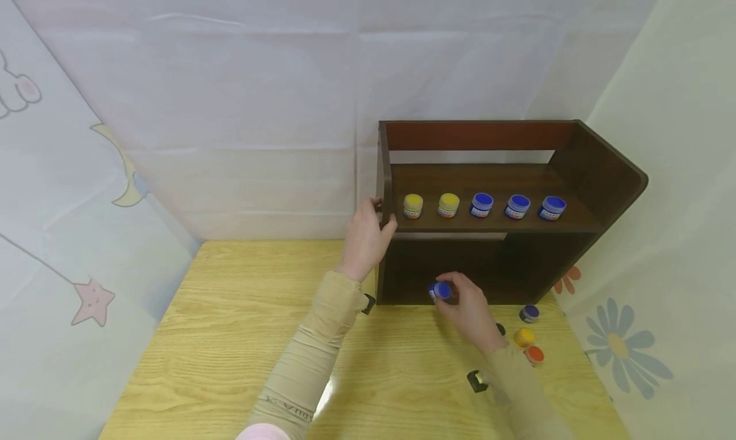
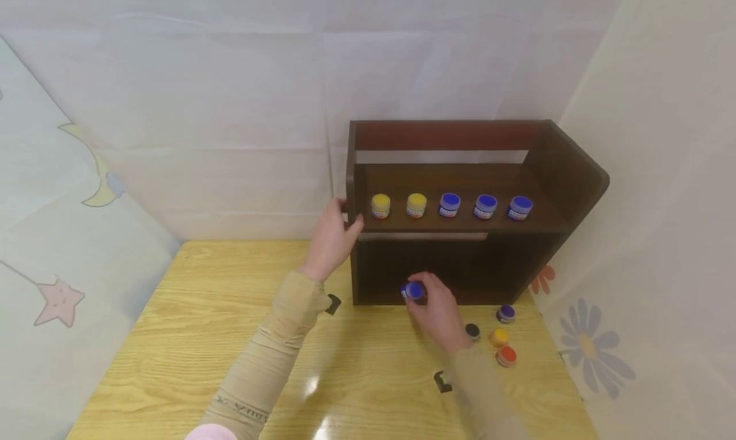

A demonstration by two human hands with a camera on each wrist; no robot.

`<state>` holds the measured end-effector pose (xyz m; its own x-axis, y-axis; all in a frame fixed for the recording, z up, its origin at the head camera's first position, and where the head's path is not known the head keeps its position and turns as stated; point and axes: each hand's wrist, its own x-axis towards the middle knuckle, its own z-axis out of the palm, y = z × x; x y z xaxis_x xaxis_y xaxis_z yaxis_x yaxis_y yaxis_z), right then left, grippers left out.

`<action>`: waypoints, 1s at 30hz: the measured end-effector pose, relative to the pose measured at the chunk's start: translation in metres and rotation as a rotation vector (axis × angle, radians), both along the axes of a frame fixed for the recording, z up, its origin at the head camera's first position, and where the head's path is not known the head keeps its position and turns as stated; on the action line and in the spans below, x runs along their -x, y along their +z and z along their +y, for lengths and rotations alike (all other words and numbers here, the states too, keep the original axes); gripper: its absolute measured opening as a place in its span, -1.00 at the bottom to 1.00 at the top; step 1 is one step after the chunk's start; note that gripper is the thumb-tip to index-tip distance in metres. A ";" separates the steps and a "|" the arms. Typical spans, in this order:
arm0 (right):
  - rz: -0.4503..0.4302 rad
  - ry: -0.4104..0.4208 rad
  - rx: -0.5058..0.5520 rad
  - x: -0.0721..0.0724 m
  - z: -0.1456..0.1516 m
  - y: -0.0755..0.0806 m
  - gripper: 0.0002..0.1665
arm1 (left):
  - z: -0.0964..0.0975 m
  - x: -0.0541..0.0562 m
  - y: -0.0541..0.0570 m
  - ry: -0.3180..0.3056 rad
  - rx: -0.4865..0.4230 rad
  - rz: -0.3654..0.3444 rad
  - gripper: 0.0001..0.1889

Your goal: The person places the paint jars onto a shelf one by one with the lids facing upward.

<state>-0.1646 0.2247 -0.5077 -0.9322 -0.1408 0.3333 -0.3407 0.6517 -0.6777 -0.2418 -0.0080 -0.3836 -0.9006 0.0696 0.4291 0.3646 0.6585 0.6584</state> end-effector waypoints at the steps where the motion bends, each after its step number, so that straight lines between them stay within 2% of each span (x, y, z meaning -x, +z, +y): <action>1: 0.002 -0.002 -0.002 0.001 -0.001 0.001 -0.52 | 0.000 0.000 0.000 0.000 0.000 -0.001 -0.56; 10: -0.033 -0.022 0.028 0.014 -0.007 0.013 -0.55 | 0.001 0.000 0.000 -0.007 -0.005 0.012 -0.56; 18: -0.045 -0.009 0.044 0.028 -0.017 0.015 -0.49 | 0.000 0.000 -0.002 -0.005 -0.025 0.026 -0.58; 25: -0.012 -0.020 0.060 0.040 -0.024 0.016 -0.54 | 0.000 0.002 -0.004 0.003 -0.017 0.034 -0.57; 30: -0.026 -0.019 0.085 0.050 -0.029 0.016 -0.53 | 0.000 0.002 -0.003 -0.002 -0.021 0.036 -0.57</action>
<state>-0.2141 0.1954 -0.4915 -0.9429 -0.0949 0.3193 -0.3105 0.5976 -0.7392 -0.2437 -0.0081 -0.3865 -0.8844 0.0617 0.4627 0.3895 0.6439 0.6586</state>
